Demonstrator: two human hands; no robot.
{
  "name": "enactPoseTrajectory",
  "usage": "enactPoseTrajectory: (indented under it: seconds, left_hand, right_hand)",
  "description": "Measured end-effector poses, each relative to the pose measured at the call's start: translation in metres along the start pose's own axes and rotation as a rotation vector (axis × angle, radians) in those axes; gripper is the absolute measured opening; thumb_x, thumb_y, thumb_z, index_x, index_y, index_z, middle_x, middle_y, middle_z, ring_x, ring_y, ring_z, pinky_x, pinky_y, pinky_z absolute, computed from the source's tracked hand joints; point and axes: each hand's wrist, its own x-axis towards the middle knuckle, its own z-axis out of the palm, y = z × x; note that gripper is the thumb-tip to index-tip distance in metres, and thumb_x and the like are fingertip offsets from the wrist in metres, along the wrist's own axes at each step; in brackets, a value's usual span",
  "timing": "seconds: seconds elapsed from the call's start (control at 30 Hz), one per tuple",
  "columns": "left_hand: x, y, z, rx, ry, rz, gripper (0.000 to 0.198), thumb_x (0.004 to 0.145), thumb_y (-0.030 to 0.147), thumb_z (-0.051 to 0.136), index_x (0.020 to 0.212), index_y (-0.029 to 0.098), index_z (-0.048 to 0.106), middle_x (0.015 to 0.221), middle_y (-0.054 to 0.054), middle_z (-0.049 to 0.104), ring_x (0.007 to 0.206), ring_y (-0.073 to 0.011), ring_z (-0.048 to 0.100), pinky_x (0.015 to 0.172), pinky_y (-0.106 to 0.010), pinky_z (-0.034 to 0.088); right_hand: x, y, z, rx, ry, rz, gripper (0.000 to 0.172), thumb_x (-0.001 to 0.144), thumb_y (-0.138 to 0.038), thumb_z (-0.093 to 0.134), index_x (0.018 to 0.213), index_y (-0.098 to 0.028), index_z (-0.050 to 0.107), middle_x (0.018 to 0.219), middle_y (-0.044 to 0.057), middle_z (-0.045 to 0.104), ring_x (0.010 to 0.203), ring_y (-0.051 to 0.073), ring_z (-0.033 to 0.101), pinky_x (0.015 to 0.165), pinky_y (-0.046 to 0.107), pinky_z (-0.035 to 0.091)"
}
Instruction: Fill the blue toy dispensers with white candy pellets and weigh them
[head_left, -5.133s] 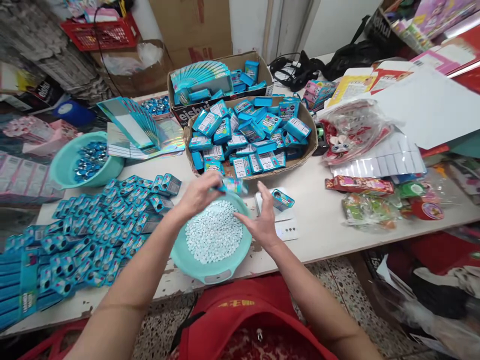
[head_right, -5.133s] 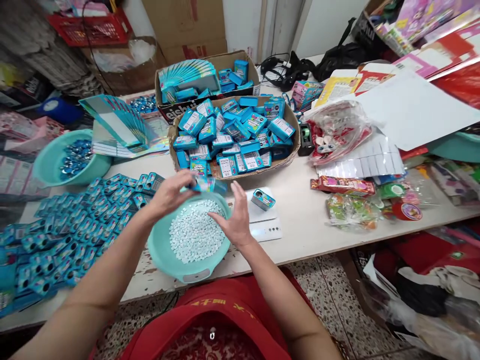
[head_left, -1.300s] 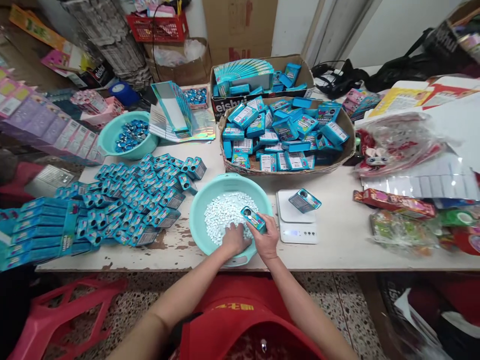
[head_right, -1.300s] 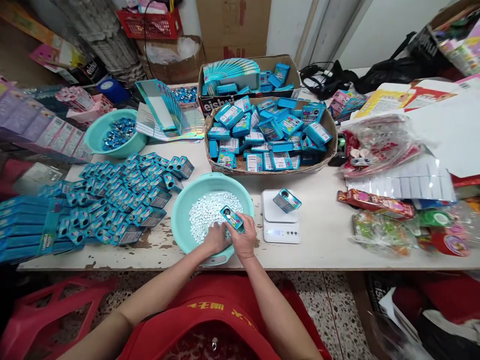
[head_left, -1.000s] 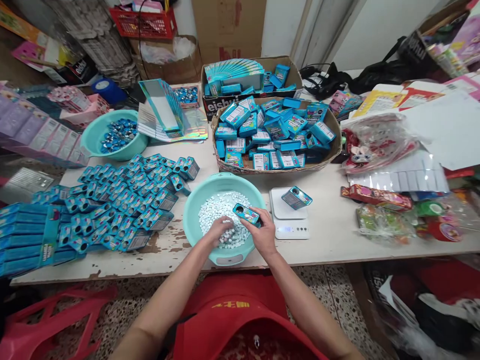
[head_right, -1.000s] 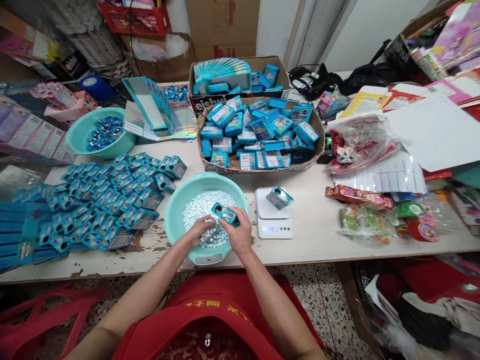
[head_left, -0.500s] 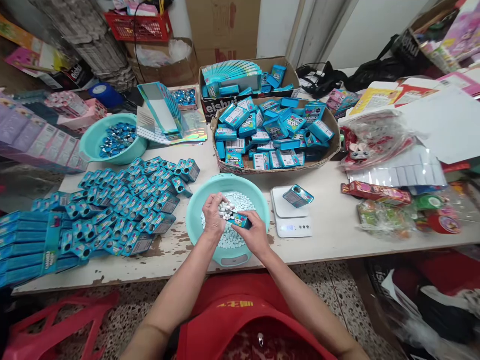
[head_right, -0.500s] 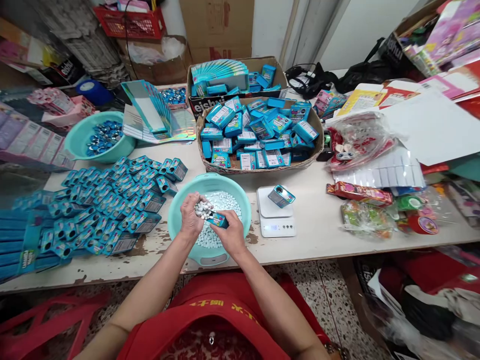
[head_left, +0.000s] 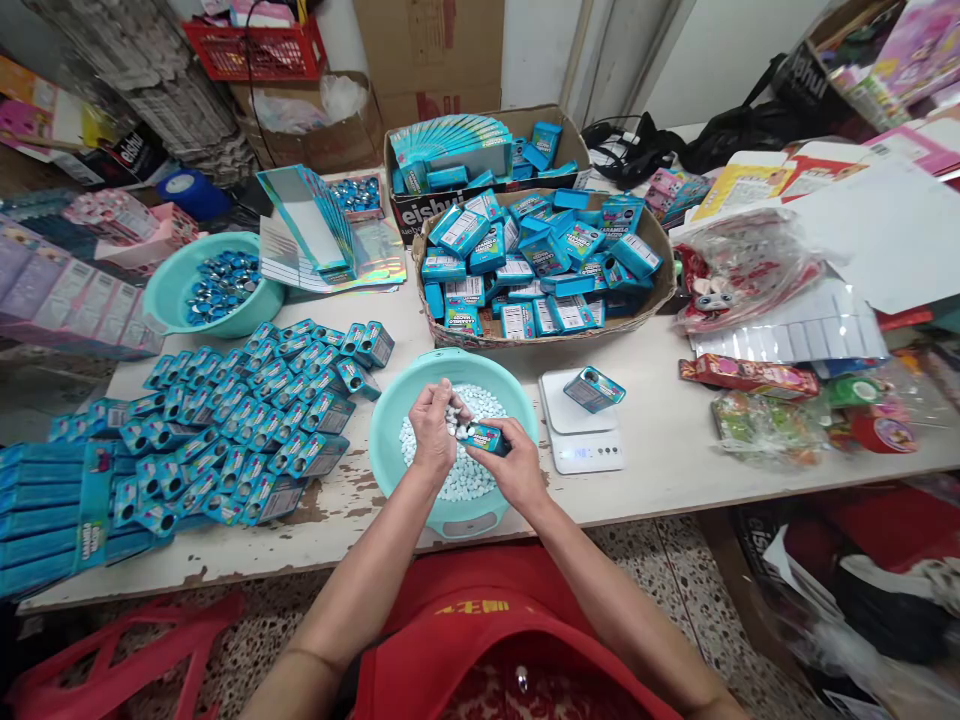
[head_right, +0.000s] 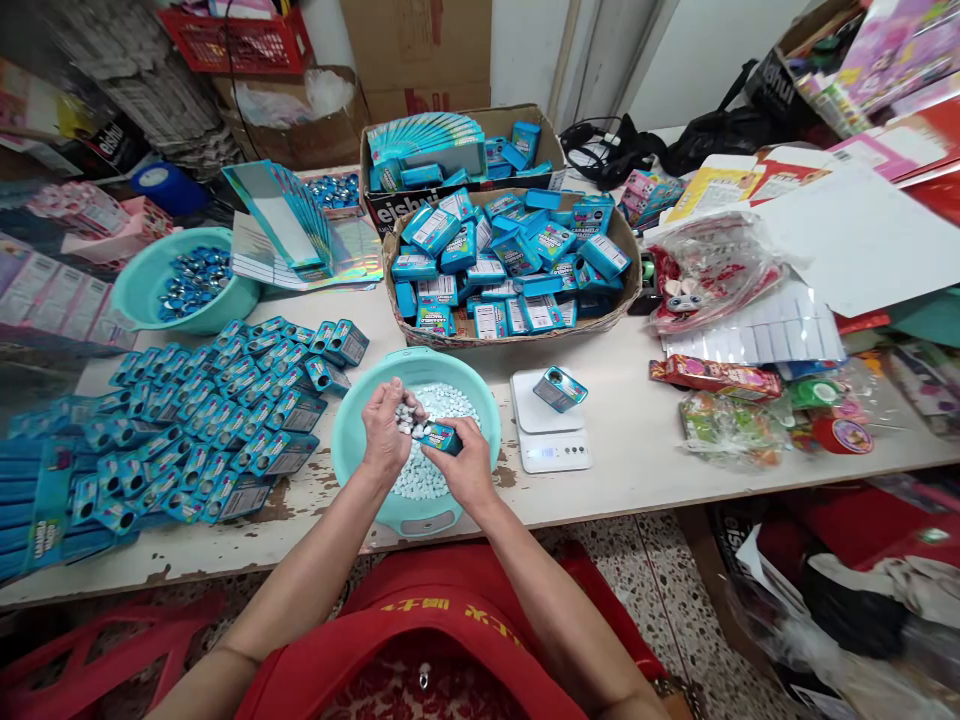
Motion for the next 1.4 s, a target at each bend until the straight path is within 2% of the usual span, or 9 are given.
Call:
enactPoseTrajectory:
  seconds: [0.27, 0.5, 0.63, 0.73, 0.87, 1.0, 1.1, 1.23, 1.4]
  left_hand:
    - [0.007, -0.004, 0.001, 0.062, -0.006, -0.020, 0.035, 0.065, 0.044, 0.072, 0.068, 0.017, 0.051, 0.061, 0.004, 0.053, 0.046, -0.0057, 0.049, 0.048, -0.020, 0.042]
    - [0.007, -0.009, -0.001, 0.080, -0.031, 0.045, 0.034, 0.073, 0.042, 0.068, 0.062, 0.018, 0.047, 0.049, 0.006, 0.045, 0.043, -0.0063, 0.046, 0.045, -0.019, 0.039]
    - [0.004, -0.012, 0.003, 0.114, -0.032, 0.018, 0.035, 0.068, 0.042, 0.073, 0.065, 0.018, 0.049, 0.047, 0.008, 0.043, 0.038, -0.0036, 0.037, 0.037, -0.016, 0.029]
    - [0.003, -0.002, 0.004, 0.064, -0.068, -0.042, 0.037, 0.064, 0.043, 0.076, 0.067, 0.018, 0.048, 0.044, 0.009, 0.041, 0.035, -0.0025, 0.030, 0.033, -0.016, 0.019]
    - [0.016, 0.020, -0.010, -0.116, -0.080, -0.160, 0.035, 0.064, 0.036, 0.077, 0.070, 0.018, 0.048, 0.050, 0.009, 0.044, 0.036, -0.0009, 0.032, 0.032, -0.013, 0.019]
    - [0.035, 0.007, -0.038, 0.093, -0.027, -0.351, 0.030, 0.071, 0.040, 0.069, 0.067, 0.016, 0.052, 0.059, 0.001, 0.057, 0.042, -0.0047, 0.048, 0.035, -0.013, 0.029]
    - [0.038, -0.024, -0.056, 0.397, -0.071, -0.548, 0.031, 0.068, 0.038, 0.072, 0.060, 0.013, 0.053, 0.047, 0.002, 0.051, 0.032, -0.0028, 0.037, 0.030, -0.013, 0.019]
    - [0.033, -0.053, -0.064, 0.410, -0.059, -0.631, 0.037, 0.066, 0.043, 0.073, 0.061, 0.013, 0.053, 0.044, 0.004, 0.045, 0.032, -0.0037, 0.039, 0.031, -0.013, 0.024]
    - [0.033, -0.056, -0.051, 0.280, -0.024, -0.701, 0.032, 0.076, 0.038, 0.066, 0.063, 0.015, 0.050, 0.045, 0.004, 0.045, 0.033, -0.0045, 0.039, 0.030, -0.014, 0.028]
  right_hand:
    - [0.002, -0.002, 0.002, -0.008, -0.009, 0.016, 0.031, 0.066, -0.028, 0.074, 0.095, -0.022, 0.066, 0.093, 0.004, 0.061, 0.094, 0.022, 0.059, 0.088, 0.037, 0.046]
    - [0.004, -0.005, 0.004, -0.031, 0.016, -0.009, 0.030, 0.066, -0.024, 0.073, 0.095, -0.022, 0.065, 0.093, 0.003, 0.061, 0.093, 0.021, 0.059, 0.087, 0.037, 0.046]
    - [0.003, -0.005, 0.004, -0.032, -0.001, -0.022, 0.029, 0.065, -0.023, 0.072, 0.094, -0.023, 0.066, 0.093, 0.003, 0.062, 0.093, 0.021, 0.059, 0.086, 0.037, 0.047]
    - [0.004, -0.001, 0.003, 0.011, 0.001, 0.001, 0.031, 0.064, -0.028, 0.075, 0.094, -0.022, 0.067, 0.093, 0.003, 0.063, 0.092, 0.021, 0.060, 0.087, 0.038, 0.047]
    - [-0.002, 0.004, -0.010, 0.152, 0.018, 0.047, 0.040, 0.060, -0.038, 0.079, 0.095, -0.021, 0.068, 0.098, 0.005, 0.064, 0.094, 0.023, 0.062, 0.086, 0.039, 0.050]
    - [-0.023, 0.005, -0.052, 0.281, 0.120, 0.116, 0.046, 0.059, -0.040, 0.080, 0.099, -0.022, 0.065, 0.098, 0.005, 0.067, 0.086, 0.022, 0.065, 0.077, 0.038, 0.054]
    - [-0.036, 0.015, -0.105, 0.205, 0.369, 0.156, 0.045, 0.061, -0.038, 0.079, 0.100, -0.020, 0.064, 0.092, 0.004, 0.069, 0.080, 0.021, 0.065, 0.073, 0.038, 0.055]
    - [-0.028, 0.065, -0.184, 0.016, 0.796, 0.167, 0.052, 0.060, -0.043, 0.076, 0.101, -0.016, 0.058, 0.093, 0.007, 0.065, 0.084, 0.020, 0.062, 0.080, 0.038, 0.051]
    - [-0.005, 0.137, -0.242, -0.166, 0.941, 0.230, 0.062, 0.055, -0.058, 0.069, 0.096, -0.015, 0.050, 0.090, 0.007, 0.059, 0.083, 0.022, 0.058, 0.083, 0.045, 0.047]
